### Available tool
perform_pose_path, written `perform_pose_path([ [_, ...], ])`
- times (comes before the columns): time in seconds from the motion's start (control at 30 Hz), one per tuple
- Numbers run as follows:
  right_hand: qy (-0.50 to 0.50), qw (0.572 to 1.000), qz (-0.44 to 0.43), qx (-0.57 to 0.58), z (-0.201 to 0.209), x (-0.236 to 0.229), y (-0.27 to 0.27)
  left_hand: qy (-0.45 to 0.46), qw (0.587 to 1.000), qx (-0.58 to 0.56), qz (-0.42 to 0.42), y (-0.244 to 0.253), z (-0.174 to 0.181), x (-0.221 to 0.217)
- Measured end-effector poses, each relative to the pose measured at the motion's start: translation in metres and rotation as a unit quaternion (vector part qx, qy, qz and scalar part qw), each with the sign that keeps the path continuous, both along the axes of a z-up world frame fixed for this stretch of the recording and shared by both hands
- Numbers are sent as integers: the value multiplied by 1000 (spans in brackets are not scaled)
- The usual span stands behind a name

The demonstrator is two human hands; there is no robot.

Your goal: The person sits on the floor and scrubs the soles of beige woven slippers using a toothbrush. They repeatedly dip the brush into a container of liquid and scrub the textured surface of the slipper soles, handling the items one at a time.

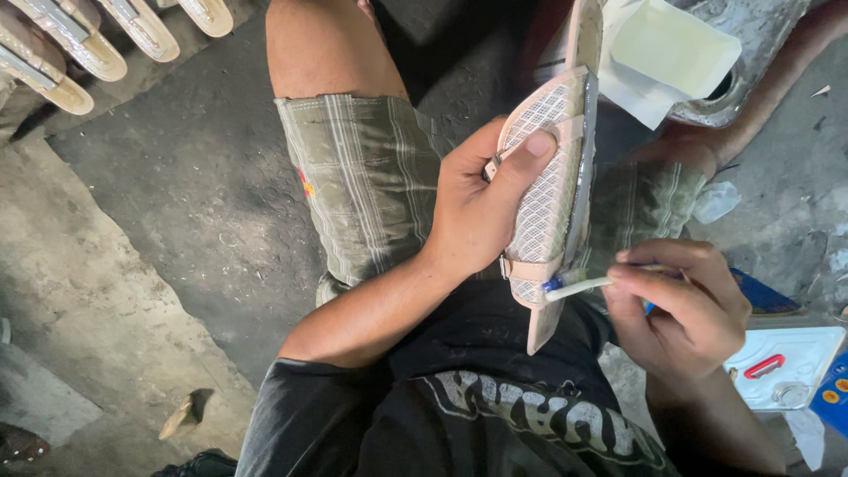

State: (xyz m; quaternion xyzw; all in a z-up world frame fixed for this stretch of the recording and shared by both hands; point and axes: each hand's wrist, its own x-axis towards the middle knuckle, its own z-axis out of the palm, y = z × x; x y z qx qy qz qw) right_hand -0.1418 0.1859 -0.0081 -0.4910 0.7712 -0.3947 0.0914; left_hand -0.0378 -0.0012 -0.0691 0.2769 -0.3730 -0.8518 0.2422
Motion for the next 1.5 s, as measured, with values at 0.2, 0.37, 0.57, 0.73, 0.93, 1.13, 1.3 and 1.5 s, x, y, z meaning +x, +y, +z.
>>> perform_pose_path([
  [0.2, 6, 997, 75, 3, 5, -9, -2, 8, 1000, 4, 8, 0, 0, 1],
  [0.37, 19, 998, 63, -14, -1, -9, 0, 3, 1000, -17, -9, 3, 1, 3],
  [0.57, 9, 998, 60, -1, 5, -6, 0, -1, 1000, -19, -11, 2, 2, 3],
  [0.73, -24, 999, 23, -1, 5, -5, -7, 8, 1000, 16, -25, 7, 3, 5],
  [0.93, -23, 999, 45, -7, 5, -7, -7, 15, 998, 46, -35, 5, 2, 4],
  [1.13, -116, 983, -143, -19, -54, -51, -4, 62, 981, 115, -147, 21, 0, 10],
  [1.3, -538, 827, -96, -134, -94, -44, -21, 178, 963, 197, -49, 22, -3, 11],
  [1.5, -732, 599, -9, -325, -74, 23, -22, 161, 981, -65, 87, 28, -14, 6],
])
